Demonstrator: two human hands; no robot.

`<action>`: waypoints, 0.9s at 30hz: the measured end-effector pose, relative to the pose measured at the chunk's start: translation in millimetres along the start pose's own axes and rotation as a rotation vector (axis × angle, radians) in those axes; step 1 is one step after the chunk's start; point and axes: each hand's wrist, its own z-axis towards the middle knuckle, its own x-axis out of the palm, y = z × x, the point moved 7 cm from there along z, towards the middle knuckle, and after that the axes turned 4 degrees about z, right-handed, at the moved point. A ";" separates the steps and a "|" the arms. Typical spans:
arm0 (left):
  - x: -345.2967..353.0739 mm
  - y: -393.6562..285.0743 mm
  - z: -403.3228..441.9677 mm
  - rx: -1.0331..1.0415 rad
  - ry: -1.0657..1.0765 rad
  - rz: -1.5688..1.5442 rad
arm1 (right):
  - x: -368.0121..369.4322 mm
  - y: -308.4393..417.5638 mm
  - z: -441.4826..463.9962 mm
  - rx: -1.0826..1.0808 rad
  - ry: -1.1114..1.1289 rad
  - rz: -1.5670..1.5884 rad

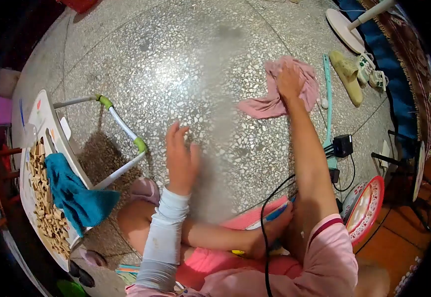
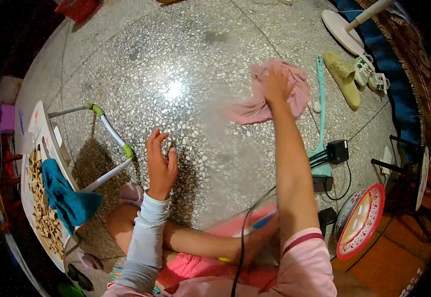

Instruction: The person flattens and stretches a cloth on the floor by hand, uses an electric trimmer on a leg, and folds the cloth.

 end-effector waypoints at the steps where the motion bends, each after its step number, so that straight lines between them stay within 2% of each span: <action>1: 2.2 0.2 0.0 0.000 0.002 -0.001 | -0.5 17.1 3.0 -0.052 -0.013 0.033; 5: 2.9 5.3 2.1 -0.005 0.021 0.015 | 10.8 102.5 5.7 -0.241 -0.053 0.138; 7: 1.4 4.0 3.1 -0.008 0.024 0.006 | 14.2 153.4 -1.1 -0.378 0.066 0.229; 9: 2.9 5.7 3.8 -0.015 0.027 0.011 | -1.7 204.8 -30.4 -0.536 0.043 0.232; 13: 1.6 5.6 4.1 -0.012 -0.001 0.020 | 18.0 277.4 -74.3 -0.933 -0.134 0.325; 15: -4.4 3.7 6.5 -0.002 -0.039 0.040 | 60.8 308.6 -107.8 -1.153 -0.106 0.257; 18: -12.2 7.6 9.9 -0.005 -0.114 0.023 | 42.1 305.6 -172.8 -1.259 0.003 0.625; 19: -13.1 12.3 10.4 -0.012 -0.139 -0.016 | 34.1 290.8 -188.4 -1.142 0.410 1.069; 20: -15.6 14.4 8.7 -0.020 -0.162 -0.054 | 34.9 280.9 -209.6 -1.066 0.611 1.236; 21: -17.7 13.1 7.3 -0.135 -0.164 -0.217 | 35.8 270.6 -231.0 -0.959 0.802 1.401; 23: -21.8 12.6 6.0 -0.029 -0.165 -0.030 | 19.6 258.9 -274.9 -1.188 0.518 0.924; 25: -22.2 11.9 5.7 0.024 -0.171 0.044 | -24.0 247.6 -311.7 -1.409 0.484 0.273; 27: -22.1 12.2 3.3 0.015 -0.181 0.005 | -10.0 224.1 -347.4 -1.458 0.805 0.040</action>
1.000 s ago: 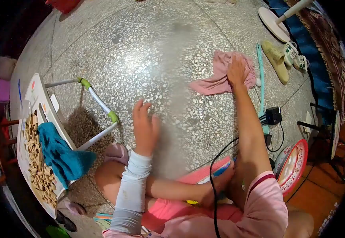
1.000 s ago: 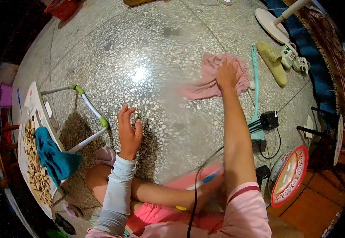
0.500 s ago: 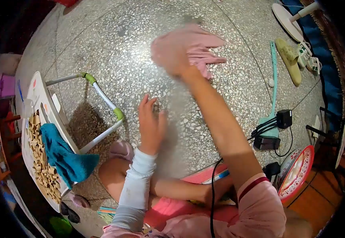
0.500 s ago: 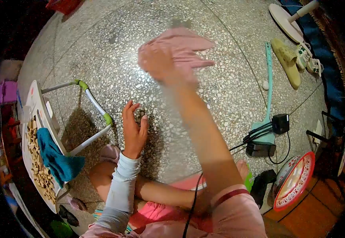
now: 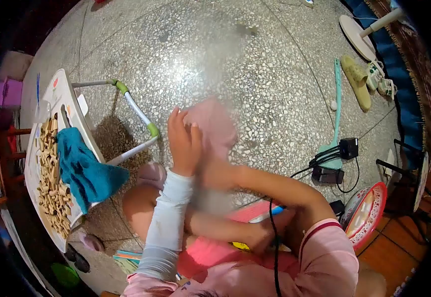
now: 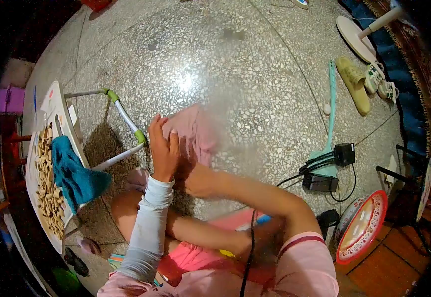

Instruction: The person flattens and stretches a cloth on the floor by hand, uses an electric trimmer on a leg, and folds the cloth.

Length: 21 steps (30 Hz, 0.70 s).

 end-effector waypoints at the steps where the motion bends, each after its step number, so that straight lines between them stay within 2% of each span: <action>1: 0.5 -1.7 0.6 0.027 -0.008 0.015 | 26.7 3.0 0.9 -0.021 0.055 0.059; 2: 0.7 -3.2 -0.3 0.053 -0.012 0.029 | 52.6 4.1 -1.1 -0.042 0.110 0.122; 3: 0.3 -4.6 -1.7 0.077 -0.018 0.044 | 39.8 5.0 -11.6 -0.023 -0.033 0.309; 5: 4.9 1.5 -1.5 -0.015 0.101 0.053 | 3.6 -3.7 -39.7 0.011 -0.322 0.672; 7: 9.5 10.4 -7.5 -0.074 0.193 0.071 | -13.2 -38.7 -60.9 0.162 -0.654 0.714; 9: 21.2 23.5 -17.7 -0.087 0.261 0.092 | -26.7 -74.8 -80.2 0.438 -0.870 0.598; 11: 29.7 26.5 -23.9 -0.048 0.358 0.220 | -34.7 -90.2 -85.8 0.431 -0.981 0.306; 13: 38.7 26.6 -29.2 -0.035 0.421 0.249 | -43.8 -93.0 -91.8 0.499 -0.980 0.221; 15: 42.1 30.8 -35.5 -0.060 0.459 0.189 | -43.1 -96.2 -92.7 0.638 -0.871 0.360; 17: 43.6 31.4 -38.1 -0.029 0.499 0.129 | -45.7 -105.7 -111.4 0.691 -0.849 0.551; 19: 47.3 29.4 -41.1 -0.008 0.535 0.082 | -54.4 -105.7 -124.1 0.666 -0.953 0.449; 21: 50.6 26.6 -40.2 -0.001 0.553 0.059 | -66.4 -93.0 -120.6 0.552 -1.077 0.133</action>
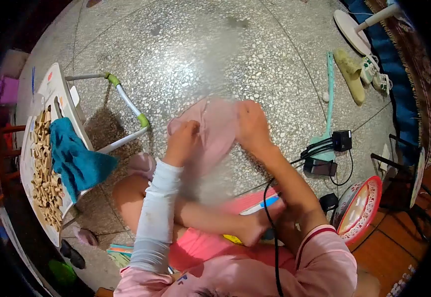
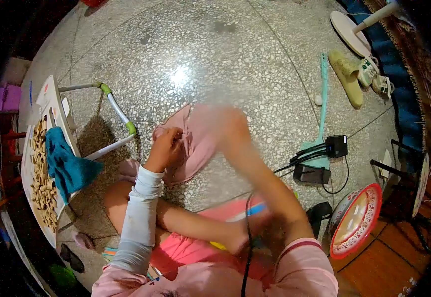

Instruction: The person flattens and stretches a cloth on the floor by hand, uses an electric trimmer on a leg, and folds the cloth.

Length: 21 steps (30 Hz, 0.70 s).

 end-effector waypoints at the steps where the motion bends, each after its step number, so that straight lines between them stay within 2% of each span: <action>1: -8.2 -4.5 1.5 -0.032 -0.052 0.017 | 4.5 6.9 -0.4 -0.093 -0.039 -0.063; 5: -40.5 -6.6 5.6 -0.126 -0.218 0.104 | 62.4 59.0 -19.4 -0.087 0.152 0.106; 7: -53.6 -11.7 3.2 -0.118 -0.280 0.171 | 83.4 73.2 -26.2 -0.207 0.178 0.026; 10: -50.2 -2.7 1.9 -0.161 -0.258 0.165 | 108.5 53.6 -31.1 -0.275 0.162 0.075; 13: -31.3 7.1 4.4 -0.076 -0.147 0.099 | 122.3 38.8 -31.5 -0.227 0.179 0.174; 16: -21.0 -0.4 -0.4 0.053 -0.125 0.108 | 121.6 32.3 -28.2 -0.233 0.206 0.140; 20: -33.7 0.8 -3.7 -0.095 -0.073 0.192 | 117.7 28.6 -17.8 -0.252 0.205 0.059; 21: -36.4 2.5 -7.1 -0.111 -0.058 0.207 | 109.9 23.7 -15.6 -0.199 0.169 0.119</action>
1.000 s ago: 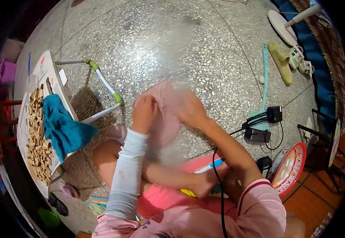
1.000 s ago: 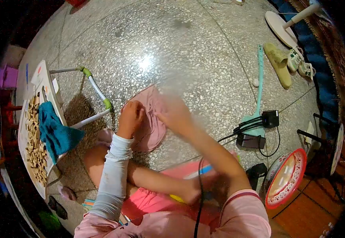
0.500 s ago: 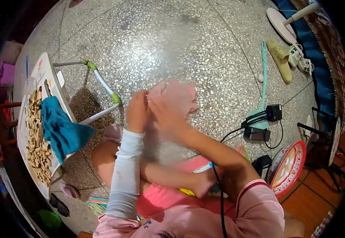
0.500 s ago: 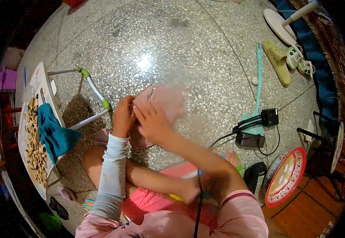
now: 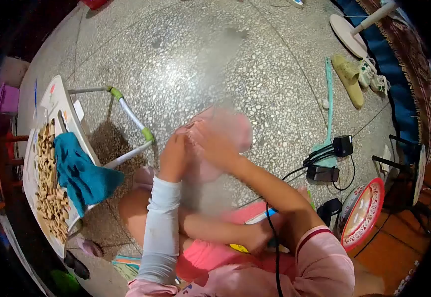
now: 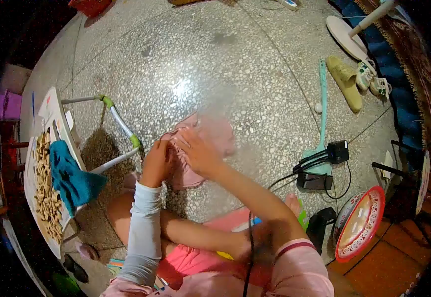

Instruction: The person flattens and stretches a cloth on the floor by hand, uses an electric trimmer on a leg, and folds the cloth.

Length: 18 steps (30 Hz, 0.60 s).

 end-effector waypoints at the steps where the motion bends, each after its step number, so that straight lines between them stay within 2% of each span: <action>1: -1.5 3.6 -0.8 -0.020 0.011 0.015 | -9.9 -2.4 1.4 0.038 -0.041 0.061; 3: -2.1 6.3 2.1 -0.015 -0.024 0.046 | -9.8 -20.9 5.0 0.192 -0.012 0.078; 5: -6.0 4.0 2.4 -0.019 -0.068 0.067 | 10.0 -54.8 3.3 0.431 0.130 -0.014; 10: -8.1 -5.6 8.5 -0.004 -0.114 0.026 | 13.3 15.0 -5.7 0.145 0.188 -0.273; 14: -12.9 -8.8 11.0 0.029 -0.145 0.003 | 8.6 10.0 -4.5 0.003 0.085 -0.257; 17: -14.1 -11.9 9.4 0.004 -0.131 -0.020 | -13.0 7.9 18.5 -0.015 0.018 -0.374; 18: -13.0 -9.4 10.3 0.011 -0.144 -0.010 | -8.0 -14.5 28.3 0.091 0.004 -0.318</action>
